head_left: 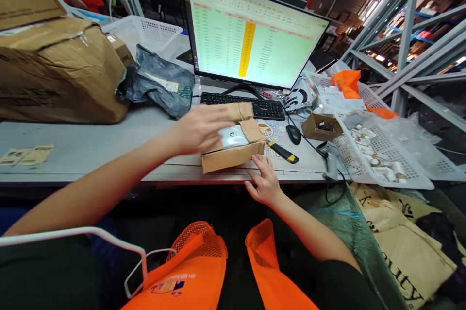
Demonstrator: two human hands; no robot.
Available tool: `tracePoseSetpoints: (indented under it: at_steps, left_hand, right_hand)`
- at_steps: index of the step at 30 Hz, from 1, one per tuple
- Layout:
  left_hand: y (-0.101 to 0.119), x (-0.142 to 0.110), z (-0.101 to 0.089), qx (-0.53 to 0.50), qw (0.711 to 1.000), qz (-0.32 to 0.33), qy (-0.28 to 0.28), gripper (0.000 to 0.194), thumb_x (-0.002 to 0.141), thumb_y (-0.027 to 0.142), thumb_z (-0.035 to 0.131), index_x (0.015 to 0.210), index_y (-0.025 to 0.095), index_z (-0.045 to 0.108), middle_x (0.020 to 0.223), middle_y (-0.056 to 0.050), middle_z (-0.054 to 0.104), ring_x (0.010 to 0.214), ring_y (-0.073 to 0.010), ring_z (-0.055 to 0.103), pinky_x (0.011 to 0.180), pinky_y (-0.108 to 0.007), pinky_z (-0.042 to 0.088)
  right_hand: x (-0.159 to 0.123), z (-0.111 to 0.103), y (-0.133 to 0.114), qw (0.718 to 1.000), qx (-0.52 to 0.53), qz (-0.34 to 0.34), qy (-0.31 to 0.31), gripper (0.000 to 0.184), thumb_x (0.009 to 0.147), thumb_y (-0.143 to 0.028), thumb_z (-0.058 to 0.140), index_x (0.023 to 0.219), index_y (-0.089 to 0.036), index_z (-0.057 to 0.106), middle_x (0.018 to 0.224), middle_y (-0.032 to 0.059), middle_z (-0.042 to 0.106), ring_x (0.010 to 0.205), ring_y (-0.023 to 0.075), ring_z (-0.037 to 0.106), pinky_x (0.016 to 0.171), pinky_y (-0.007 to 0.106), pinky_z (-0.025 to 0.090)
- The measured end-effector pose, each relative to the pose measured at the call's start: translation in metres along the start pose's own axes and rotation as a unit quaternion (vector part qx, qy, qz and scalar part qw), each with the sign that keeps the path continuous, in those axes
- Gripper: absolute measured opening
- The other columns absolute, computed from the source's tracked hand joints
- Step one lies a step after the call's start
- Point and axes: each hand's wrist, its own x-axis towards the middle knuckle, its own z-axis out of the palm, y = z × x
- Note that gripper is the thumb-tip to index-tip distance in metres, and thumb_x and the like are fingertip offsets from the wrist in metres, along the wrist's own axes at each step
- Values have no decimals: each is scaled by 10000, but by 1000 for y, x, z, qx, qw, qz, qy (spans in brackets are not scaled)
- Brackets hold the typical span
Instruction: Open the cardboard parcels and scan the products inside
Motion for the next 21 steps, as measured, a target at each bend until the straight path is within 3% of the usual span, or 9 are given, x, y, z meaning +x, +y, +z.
tracePoseSetpoints:
  at_steps: [2,4,7,9,11,13,16,19,21]
  left_hand:
    - [16,-24,8,-31,999,2,-18,422,1004,459,513,1311,254,718,1431,-115,672,1473,-353,492,1262,-594,290]
    - [26,-37,20,-48,999,-25,1,406,985,511,527,1214,237,720,1330,-129,707,1380,-354,562,1271,-633,252]
    - [35,-44,38,-48,991,-60,108,376,881,600,609,978,240,659,1089,-122,710,1139,-325,645,1200,-620,375]
    - [40,-52,46,-7,969,-89,232,359,826,594,659,805,260,527,882,-87,656,978,-309,646,1079,-608,477]
    - [46,-66,50,48,927,-117,352,384,846,502,671,727,264,394,730,-45,573,826,-281,618,977,-589,525]
    - [50,-84,50,69,899,-140,410,367,902,392,654,720,262,363,683,-21,552,744,-250,599,922,-542,551]
    - [53,-101,34,51,920,-192,339,295,976,368,616,746,252,471,731,-32,628,767,-235,643,840,-435,567]
    - [51,-87,4,76,958,-220,164,250,993,410,583,834,227,643,844,-75,697,850,-260,680,812,-394,548]
    - [46,-62,-12,76,979,-184,40,242,939,445,640,938,221,731,980,-103,732,963,-291,694,870,-389,542]
  right_hand:
    - [13,-26,-6,1000,4,-13,-26,350,1008,-420,527,878,-235,794,943,126,764,1093,318,715,1184,618,429]
    - [45,-61,-14,999,8,-4,-37,452,1070,-383,428,804,-222,756,781,80,717,882,239,715,1097,472,507]
    - [110,-94,-25,995,-46,74,-52,413,1062,-494,476,1128,-186,742,1121,143,734,1028,279,708,969,395,536]
    - [145,-95,-28,980,-91,132,-122,542,976,-573,615,1322,-157,641,1259,190,702,1055,332,707,923,410,540]
    - [164,-87,-26,965,-103,157,-185,649,903,-553,701,1378,-132,569,1235,214,720,1019,362,714,877,412,543]
    - [165,-82,-16,963,-82,168,-196,609,899,-482,679,1378,-128,556,1181,210,750,1002,367,717,854,407,545]
    - [141,-87,14,970,26,189,-153,455,957,-411,503,1322,-165,619,1147,151,774,987,319,717,852,396,560]
    - [105,-84,47,959,186,194,-94,457,979,-419,365,1133,-165,712,1043,117,778,921,276,717,807,384,589]
    - [81,-66,61,946,255,196,-41,554,996,-498,314,1091,-144,730,996,139,773,905,286,729,788,405,609]
